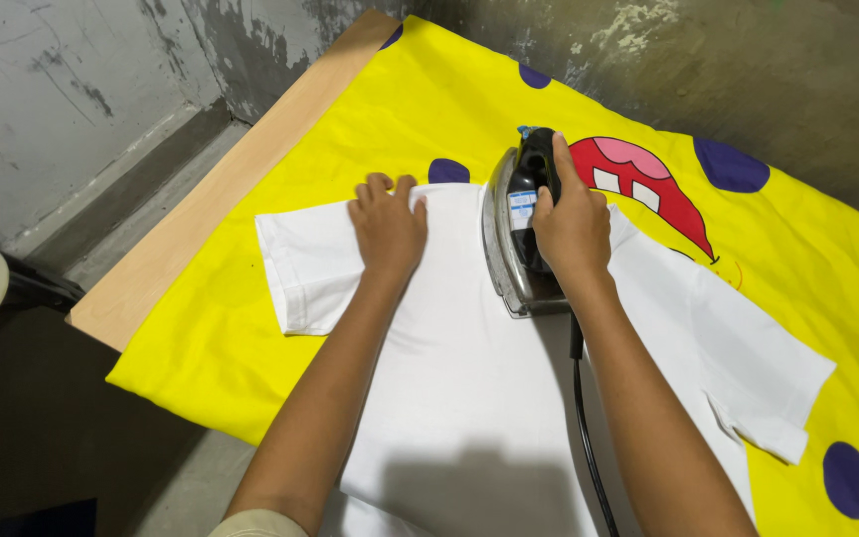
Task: The person irons a white t-shirt laid flat on a yellow patterned cloth. They use a steam iron to smooth the sleeves, collar, and body of the shirt, adjusting the fabric with their left hand as needed.
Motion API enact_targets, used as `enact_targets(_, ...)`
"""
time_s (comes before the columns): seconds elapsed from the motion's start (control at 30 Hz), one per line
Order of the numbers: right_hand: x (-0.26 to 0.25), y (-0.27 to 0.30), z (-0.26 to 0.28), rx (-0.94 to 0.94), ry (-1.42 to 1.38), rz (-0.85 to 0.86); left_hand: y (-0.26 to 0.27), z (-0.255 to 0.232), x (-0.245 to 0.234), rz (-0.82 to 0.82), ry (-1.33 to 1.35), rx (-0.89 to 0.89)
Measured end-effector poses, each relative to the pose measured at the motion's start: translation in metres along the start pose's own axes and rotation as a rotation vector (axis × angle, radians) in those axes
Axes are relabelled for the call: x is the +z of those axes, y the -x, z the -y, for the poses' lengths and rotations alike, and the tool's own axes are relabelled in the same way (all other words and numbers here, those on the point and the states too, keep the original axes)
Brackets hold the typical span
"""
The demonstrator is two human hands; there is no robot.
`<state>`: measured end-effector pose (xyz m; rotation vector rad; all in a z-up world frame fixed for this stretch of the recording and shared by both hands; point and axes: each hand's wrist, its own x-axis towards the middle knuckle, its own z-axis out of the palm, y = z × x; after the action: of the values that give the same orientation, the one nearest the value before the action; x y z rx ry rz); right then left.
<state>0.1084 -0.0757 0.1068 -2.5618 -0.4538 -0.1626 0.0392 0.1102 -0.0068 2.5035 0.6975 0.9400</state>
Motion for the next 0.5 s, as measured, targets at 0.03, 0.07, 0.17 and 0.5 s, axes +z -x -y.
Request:
enact_targets(0.03,0.001,-0.003,-0.001,-0.016,0.012,-0.013,-0.005,0.005,0.0,-0.011,-0.019,-0.004)
enact_targets(0.07,0.001,-0.004,-0.003,-0.032,0.025,-0.025,-0.01,0.01,-0.001,-0.022,-0.037,-0.007)
enact_targets(0.17,-0.003,0.001,-0.004,0.018,0.011,0.031,-0.011,0.019,0.005,-0.041,-0.034,-0.028)
enact_targets(0.5,-0.024,0.046,-0.007,0.074,0.062,0.06,-0.01,0.022,0.011,-0.077,-0.089,-0.005)
